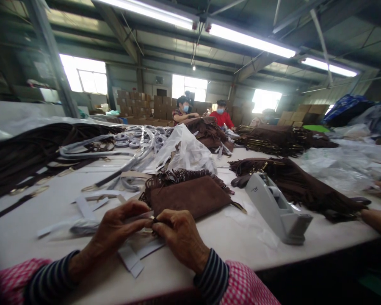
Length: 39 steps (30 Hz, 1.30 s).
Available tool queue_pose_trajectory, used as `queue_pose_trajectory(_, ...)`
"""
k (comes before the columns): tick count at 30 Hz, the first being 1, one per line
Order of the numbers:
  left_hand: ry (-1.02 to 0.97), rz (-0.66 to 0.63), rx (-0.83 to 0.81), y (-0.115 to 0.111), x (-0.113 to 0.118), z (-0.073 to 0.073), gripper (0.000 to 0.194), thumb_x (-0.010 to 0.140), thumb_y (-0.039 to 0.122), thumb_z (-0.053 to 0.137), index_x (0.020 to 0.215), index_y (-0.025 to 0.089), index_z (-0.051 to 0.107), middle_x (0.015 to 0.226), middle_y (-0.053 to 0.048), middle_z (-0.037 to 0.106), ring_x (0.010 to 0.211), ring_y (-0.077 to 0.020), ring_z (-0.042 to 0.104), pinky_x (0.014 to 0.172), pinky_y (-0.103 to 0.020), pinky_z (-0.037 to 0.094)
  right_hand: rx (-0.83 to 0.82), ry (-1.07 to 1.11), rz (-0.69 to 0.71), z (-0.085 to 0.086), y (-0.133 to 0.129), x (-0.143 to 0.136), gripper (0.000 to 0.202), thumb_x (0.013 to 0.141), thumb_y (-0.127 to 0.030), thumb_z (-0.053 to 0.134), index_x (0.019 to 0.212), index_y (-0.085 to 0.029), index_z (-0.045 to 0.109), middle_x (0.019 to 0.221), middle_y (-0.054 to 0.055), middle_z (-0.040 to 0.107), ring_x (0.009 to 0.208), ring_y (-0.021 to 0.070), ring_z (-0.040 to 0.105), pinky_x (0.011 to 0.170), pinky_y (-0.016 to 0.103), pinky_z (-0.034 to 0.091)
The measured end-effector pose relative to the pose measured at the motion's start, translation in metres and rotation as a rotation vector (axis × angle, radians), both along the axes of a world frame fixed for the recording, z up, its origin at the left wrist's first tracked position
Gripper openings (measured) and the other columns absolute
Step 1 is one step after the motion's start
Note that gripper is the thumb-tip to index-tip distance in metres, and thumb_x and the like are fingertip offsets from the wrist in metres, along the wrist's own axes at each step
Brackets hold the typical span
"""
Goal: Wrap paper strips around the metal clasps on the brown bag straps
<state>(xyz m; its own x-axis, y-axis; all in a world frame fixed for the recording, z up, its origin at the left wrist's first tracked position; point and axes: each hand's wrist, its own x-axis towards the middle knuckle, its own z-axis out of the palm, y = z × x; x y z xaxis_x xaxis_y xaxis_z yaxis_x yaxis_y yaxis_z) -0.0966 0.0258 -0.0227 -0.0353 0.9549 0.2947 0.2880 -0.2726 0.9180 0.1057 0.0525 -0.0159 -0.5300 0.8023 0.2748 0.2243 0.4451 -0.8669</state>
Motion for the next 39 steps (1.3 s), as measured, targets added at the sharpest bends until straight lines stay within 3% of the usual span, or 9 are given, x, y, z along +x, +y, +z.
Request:
queue_pose_trajectory(7, -0.039, -0.267, -0.343, 0.003, -0.008, 0.026, 0.029, 0.074, 0.035, 0.08, 0.089, 0.012, 0.072, 0.07, -0.003, 0.074, 0.06, -0.0134, 0.064, 0.056, -0.021, 0.046, 0.142, -0.157, 0.034, 0.012, -0.001, 0.001, 0.012, 0.091, -0.022, 0.066, 0.084, -0.018, 0.075, 0.078, 0.0, 0.071, 0.073, 0.0125, 0.063, 0.068, 0.022, 0.041)
queue_pose_trajectory(12, 0.12, -0.416, -0.4, 0.004, -0.014, 0.046, 0.022, 0.078, 0.032, 0.074, 0.086, 0.012, 0.073, 0.074, -0.003, 0.071, 0.065, -0.014, 0.063, 0.06, -0.022, 0.047, 0.251, -0.26, -0.009, 0.012, -0.005, -0.005, 0.004, 0.087, -0.019, 0.071, 0.084, -0.017, 0.072, 0.074, 0.0, 0.069, 0.068, 0.0127, 0.06, 0.066, 0.024, 0.039)
queue_pose_trajectory(14, 0.215, -0.446, -0.372, 0.004, -0.014, 0.052, 0.02, 0.082, 0.032, 0.07, 0.086, 0.013, 0.073, 0.073, -0.001, 0.068, 0.066, -0.0146, 0.062, 0.062, -0.023, 0.047, 0.246, -0.246, 0.011, 0.011, -0.005, -0.002, 0.011, 0.082, -0.016, 0.075, 0.093, -0.018, 0.071, 0.077, -0.001, 0.067, 0.07, 0.013, 0.06, 0.066, 0.023, 0.04)
queue_pose_trajectory(18, 0.35, -0.404, -0.284, 0.001, -0.013, 0.054, 0.017, 0.086, 0.031, 0.065, 0.083, 0.016, 0.071, 0.068, 0.002, 0.063, 0.064, -0.0135, 0.057, 0.059, -0.023, 0.042, 0.295, -0.261, -0.01, 0.007, -0.008, 0.014, 0.035, 0.076, -0.004, 0.073, 0.107, -0.019, 0.067, 0.1, 0.002, 0.065, 0.087, 0.0152, 0.061, 0.077, 0.025, 0.044)
queue_pose_trajectory(23, 0.463, -0.356, -0.284, -0.004, -0.008, 0.056, 0.018, 0.087, 0.033, 0.064, 0.079, 0.019, 0.07, 0.069, 0.003, 0.062, 0.066, -0.0138, 0.057, 0.061, -0.023, 0.04, 0.289, -0.295, -0.036, -0.004, -0.009, 0.026, 0.024, 0.08, -0.004, 0.071, 0.099, -0.019, 0.071, 0.098, 0.002, 0.059, 0.087, 0.0146, 0.059, 0.077, 0.025, 0.046)
queue_pose_trajectory(27, 0.92, -0.261, -0.161, -0.01, 0.007, 0.074, 0.016, 0.09, 0.035, 0.062, 0.086, 0.023, 0.073, 0.076, 0.001, 0.069, 0.074, -0.0176, 0.063, 0.065, -0.027, 0.037, 0.318, -0.307, -0.009, -0.005, -0.004, 0.021, 0.02, 0.082, -0.005, 0.072, 0.097, -0.017, 0.073, 0.094, 0.002, 0.058, 0.084, 0.0141, 0.06, 0.077, 0.025, 0.046)
queue_pose_trajectory(32, 1.462, -0.258, -0.052, -0.007, 0.038, 0.087, 0.019, 0.093, 0.022, 0.054, 0.086, 0.021, 0.072, 0.076, -0.007, 0.073, 0.07, -0.0257, 0.068, 0.054, -0.032, 0.024, 0.377, -0.352, -0.039, -0.004, -0.002, 0.017, 0.018, 0.082, -0.012, 0.075, 0.098, -0.019, 0.074, 0.093, 0.002, 0.061, 0.083, 0.0147, 0.061, 0.074, 0.024, 0.044)
queue_pose_trajectory(36, 1.541, -0.323, -0.012, -0.002, 0.055, 0.083, 0.028, 0.092, 0.011, 0.047, 0.086, 0.021, 0.073, 0.081, -0.01, 0.076, 0.071, -0.0292, 0.07, 0.054, -0.034, 0.023, 0.372, -0.382, -0.1, -0.01, -0.006, 0.016, 0.011, 0.085, -0.017, 0.073, 0.096, -0.017, 0.072, 0.088, 0.003, 0.067, 0.082, 0.0177, 0.063, 0.071, 0.026, 0.041)
queue_pose_trajectory(39, 1.513, -0.351, -0.04, 0.001, 0.059, 0.085, 0.021, 0.093, 0.019, 0.052, 0.088, 0.02, 0.073, 0.085, -0.01, 0.075, 0.079, -0.0292, 0.07, 0.059, -0.033, 0.03, 0.325, -0.315, -0.106, -0.015, -0.007, 0.016, 0.006, 0.084, -0.014, 0.07, 0.09, -0.015, 0.07, 0.089, 0.005, 0.071, 0.085, 0.0195, 0.065, 0.072, 0.026, 0.041)
